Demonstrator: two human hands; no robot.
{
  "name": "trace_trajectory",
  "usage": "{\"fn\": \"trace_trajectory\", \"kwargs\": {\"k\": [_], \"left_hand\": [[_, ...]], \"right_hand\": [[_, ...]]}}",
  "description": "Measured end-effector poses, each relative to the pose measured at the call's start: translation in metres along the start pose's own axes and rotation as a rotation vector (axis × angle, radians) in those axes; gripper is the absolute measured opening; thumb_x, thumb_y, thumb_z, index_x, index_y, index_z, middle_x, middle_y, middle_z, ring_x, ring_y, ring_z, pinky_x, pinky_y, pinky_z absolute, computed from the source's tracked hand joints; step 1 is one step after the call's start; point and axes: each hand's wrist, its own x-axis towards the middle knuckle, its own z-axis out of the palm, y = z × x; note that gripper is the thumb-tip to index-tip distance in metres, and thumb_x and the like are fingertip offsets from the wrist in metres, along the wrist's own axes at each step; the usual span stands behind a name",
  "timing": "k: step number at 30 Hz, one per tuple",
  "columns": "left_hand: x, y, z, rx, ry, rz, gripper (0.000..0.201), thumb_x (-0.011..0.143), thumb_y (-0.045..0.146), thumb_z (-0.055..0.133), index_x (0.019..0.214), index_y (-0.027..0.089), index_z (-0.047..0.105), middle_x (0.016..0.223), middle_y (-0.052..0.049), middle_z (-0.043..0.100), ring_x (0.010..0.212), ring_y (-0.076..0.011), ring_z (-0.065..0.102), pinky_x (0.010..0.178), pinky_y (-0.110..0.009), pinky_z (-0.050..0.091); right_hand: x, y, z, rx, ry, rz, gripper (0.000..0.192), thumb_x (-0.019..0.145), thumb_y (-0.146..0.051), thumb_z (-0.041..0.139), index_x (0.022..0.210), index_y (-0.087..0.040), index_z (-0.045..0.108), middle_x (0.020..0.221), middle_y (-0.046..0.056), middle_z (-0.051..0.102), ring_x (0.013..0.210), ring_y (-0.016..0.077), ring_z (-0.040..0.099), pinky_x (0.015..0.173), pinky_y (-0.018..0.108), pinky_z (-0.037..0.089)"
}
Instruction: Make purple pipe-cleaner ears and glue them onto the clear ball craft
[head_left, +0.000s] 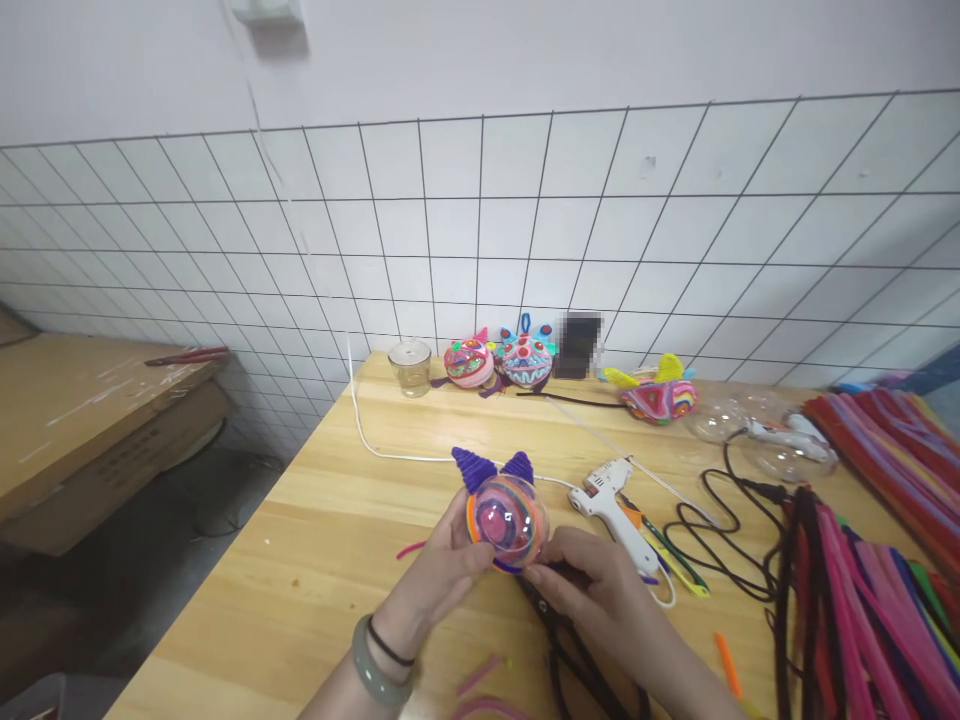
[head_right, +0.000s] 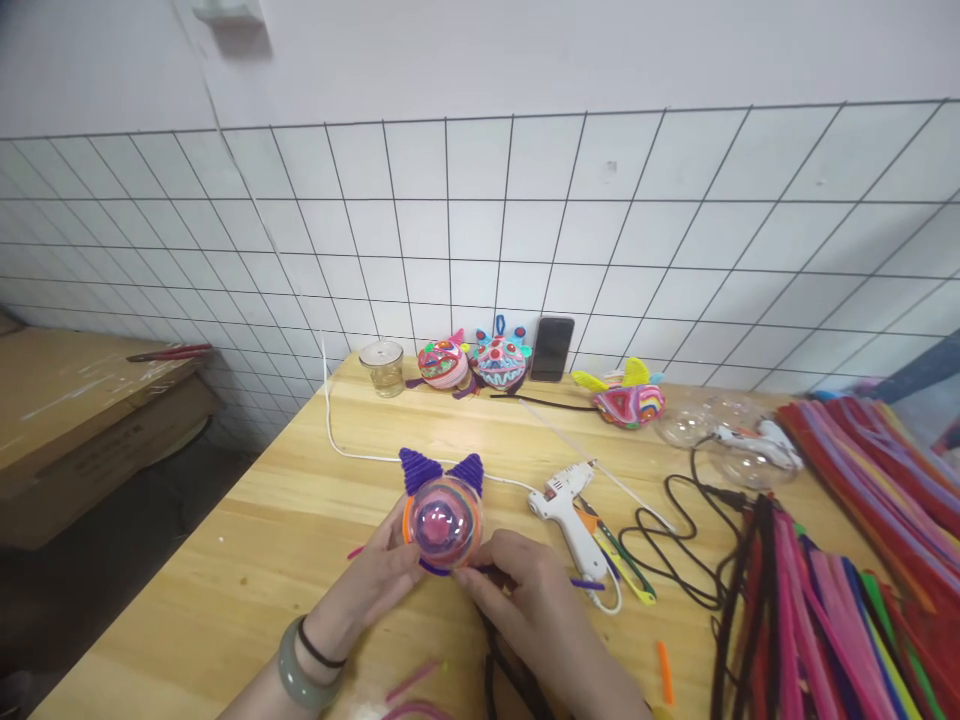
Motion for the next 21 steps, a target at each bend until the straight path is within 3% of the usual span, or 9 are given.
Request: {"fn": "trace_trajectory", "kwargs": {"k": [6, 14, 21], "left_hand": [[-0.0015, 0.006, 0.0032, 0.017, -0.075, -0.014, 0.063, 0.054, 0.03, 0.086, 0.111, 0.018, 0.063, 0.104, -0.01, 0.067, 0.093, -0.022, 0.062, 0.083, -0.03, 0.045], [-0.0007, 0.0055, 0.0031, 0.02, -0.086, -0.022, 0.058, 0.054, 0.027, 0.086, 0.107, 0.019, 0.065, 0.096, -0.007, 0.069, 0.082, -0.0195, 0.065, 0.077, -0.028, 0.047], [-0.002, 0.0063, 0.0023, 0.02, -0.084, -0.041, 0.059, 0.053, 0.027, 0.086, 0.107, 0.019, 0.065, 0.098, -0.009, 0.07, 0.086, -0.0213, 0.065, 0.076, -0.028, 0.048]], "right_hand": [[-0.0016, -0.0074, 0.0014, 0.006, 0.008, -0.002, 0.017, 0.088, -0.029, 0.056, 0.087, -0.019, 0.071, 0.079, 0.005, 0.072, 0.072, 0.0186, 0.064, 0.064, 0.027, 0.048], [-0.0039, -0.007, 0.0008, -0.048, 0.003, -0.019, 0.023, 0.089, -0.034, 0.055, 0.086, -0.02, 0.072, 0.075, 0.006, 0.07, 0.07, 0.0189, 0.063, 0.064, 0.028, 0.048], [-0.0025, -0.0106, -0.0008, -0.018, -0.002, -0.028, 0.019, 0.089, -0.03, 0.056, 0.085, -0.02, 0.071, 0.077, 0.005, 0.071, 0.071, 0.0183, 0.064, 0.064, 0.026, 0.047]]}}
